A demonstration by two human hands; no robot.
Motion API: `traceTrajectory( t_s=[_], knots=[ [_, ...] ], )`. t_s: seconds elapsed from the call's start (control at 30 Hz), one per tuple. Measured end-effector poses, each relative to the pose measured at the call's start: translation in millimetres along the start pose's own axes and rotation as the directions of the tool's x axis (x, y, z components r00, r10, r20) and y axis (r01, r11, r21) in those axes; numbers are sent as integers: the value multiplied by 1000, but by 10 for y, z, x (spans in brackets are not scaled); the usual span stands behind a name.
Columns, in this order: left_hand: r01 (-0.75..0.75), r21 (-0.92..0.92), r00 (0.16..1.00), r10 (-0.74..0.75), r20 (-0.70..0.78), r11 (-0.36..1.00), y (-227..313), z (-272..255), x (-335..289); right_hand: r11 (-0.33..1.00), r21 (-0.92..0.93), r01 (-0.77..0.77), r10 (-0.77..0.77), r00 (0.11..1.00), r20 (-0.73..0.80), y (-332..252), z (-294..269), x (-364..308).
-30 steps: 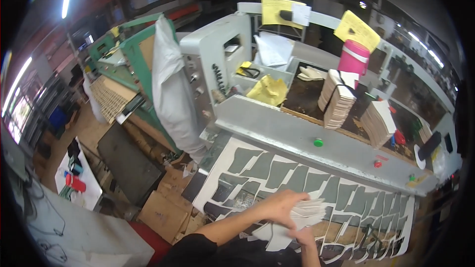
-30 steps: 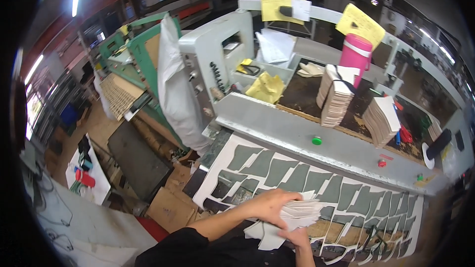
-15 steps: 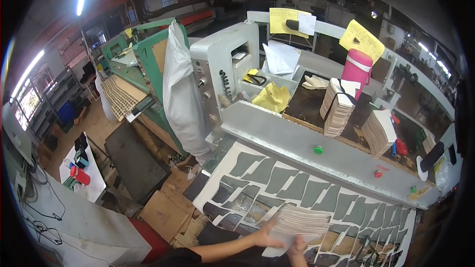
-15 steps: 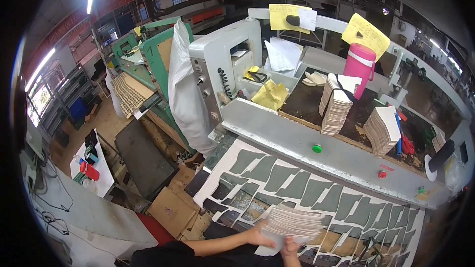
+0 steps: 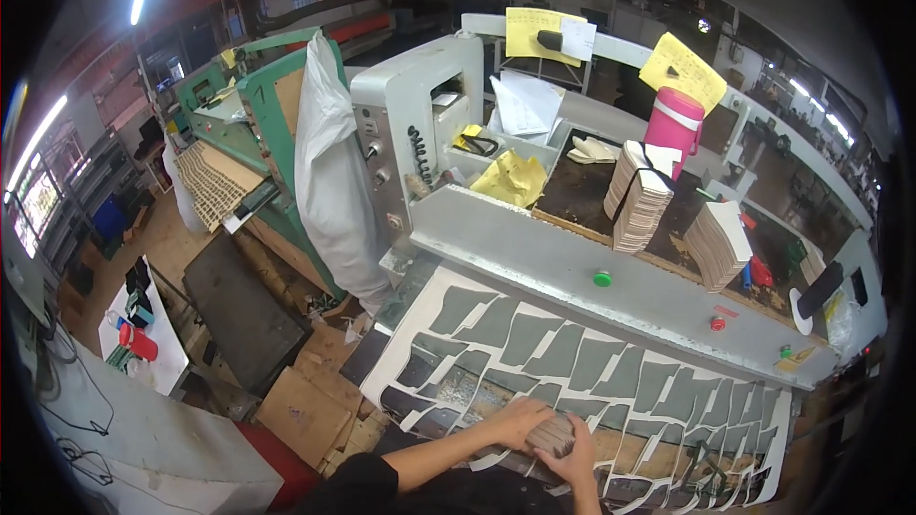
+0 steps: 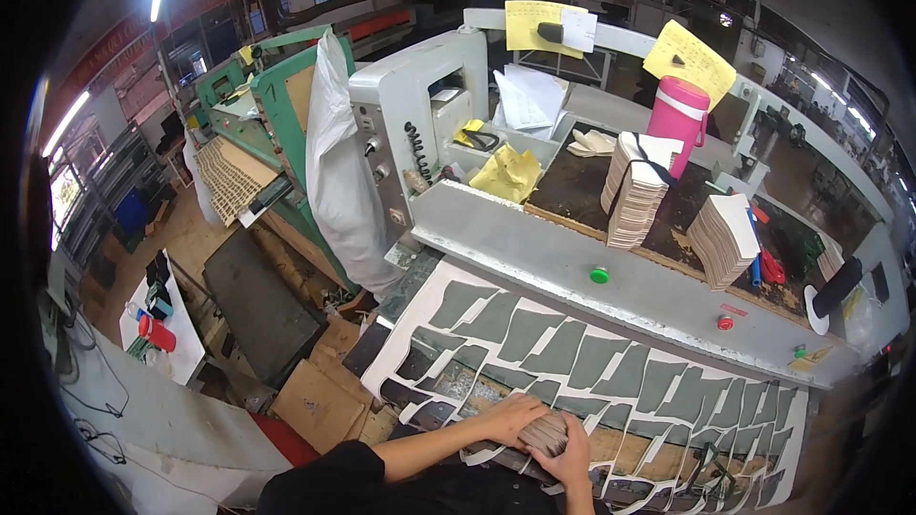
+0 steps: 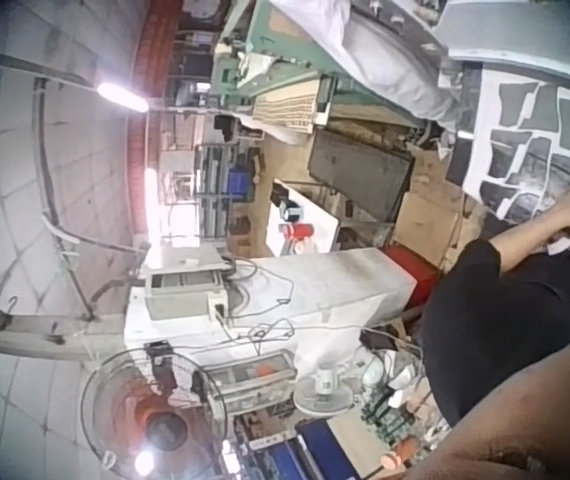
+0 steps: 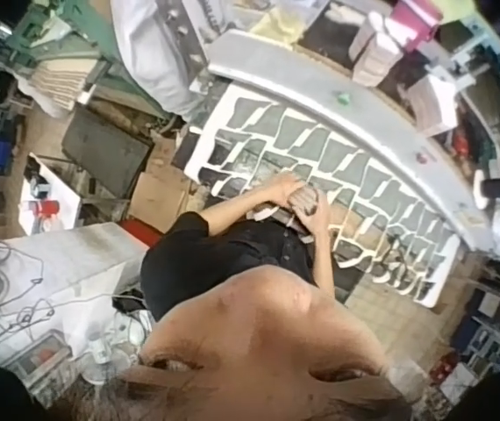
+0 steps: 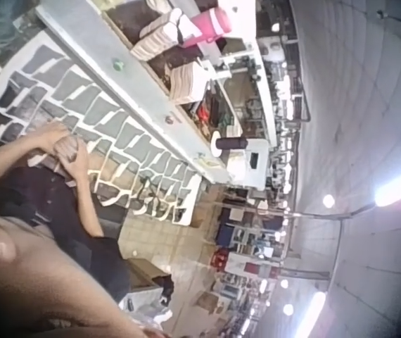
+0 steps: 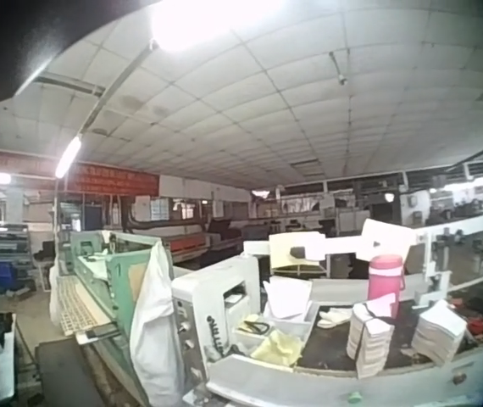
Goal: Cut shoe components from a sheet of material using a metal template and a clicker press, then collect and stack the cut pieces.
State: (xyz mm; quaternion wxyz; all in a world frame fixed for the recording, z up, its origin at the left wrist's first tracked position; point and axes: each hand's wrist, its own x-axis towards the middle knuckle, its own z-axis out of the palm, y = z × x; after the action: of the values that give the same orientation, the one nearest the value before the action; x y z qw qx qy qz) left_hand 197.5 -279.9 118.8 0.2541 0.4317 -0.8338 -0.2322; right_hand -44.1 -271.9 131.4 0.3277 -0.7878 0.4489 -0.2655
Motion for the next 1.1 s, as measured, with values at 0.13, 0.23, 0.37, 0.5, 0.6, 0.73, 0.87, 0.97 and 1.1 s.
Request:
traceTrajectory(
  t_s=[0.13,0.23,0.37,0.5,0.6,0.73,0.87,0.97,1.1],
  knots=[
    [243,-181,969,-230,87,953,-263,-320,-302,972,216,-92,133,974,-184,-129,131,-67],
    [178,-712,965,-263,-9,679,-479,106,-518,997,-12,75,-76,985,-156,-78,281,-127],
    [-117,-986,841,-516,-164,123,-272,367,-274,989,-76,124,-136,974,-179,-116,305,96],
    [-110,-981,828,-531,-178,159,-394,353,-387,995,91,51,-48,998,-44,56,120,63],
    [23,-958,846,-517,-134,285,-444,534,-391,986,-111,128,-133,990,-38,168,270,-8],
    [-155,-986,862,-495,-104,-62,-567,556,-454,994,23,105,-102,988,-120,198,162,95],
    [-39,-816,916,-304,-260,577,-504,688,-483,996,14,84,-84,996,3,107,131,161],
    [90,-590,897,-322,-301,803,-263,186,-468,994,-47,101,-98,994,49,170,-44,81],
    [80,-1,990,-80,-114,997,28,-156,-297,990,-129,47,-40,998,55,376,7,72]
  ],
)
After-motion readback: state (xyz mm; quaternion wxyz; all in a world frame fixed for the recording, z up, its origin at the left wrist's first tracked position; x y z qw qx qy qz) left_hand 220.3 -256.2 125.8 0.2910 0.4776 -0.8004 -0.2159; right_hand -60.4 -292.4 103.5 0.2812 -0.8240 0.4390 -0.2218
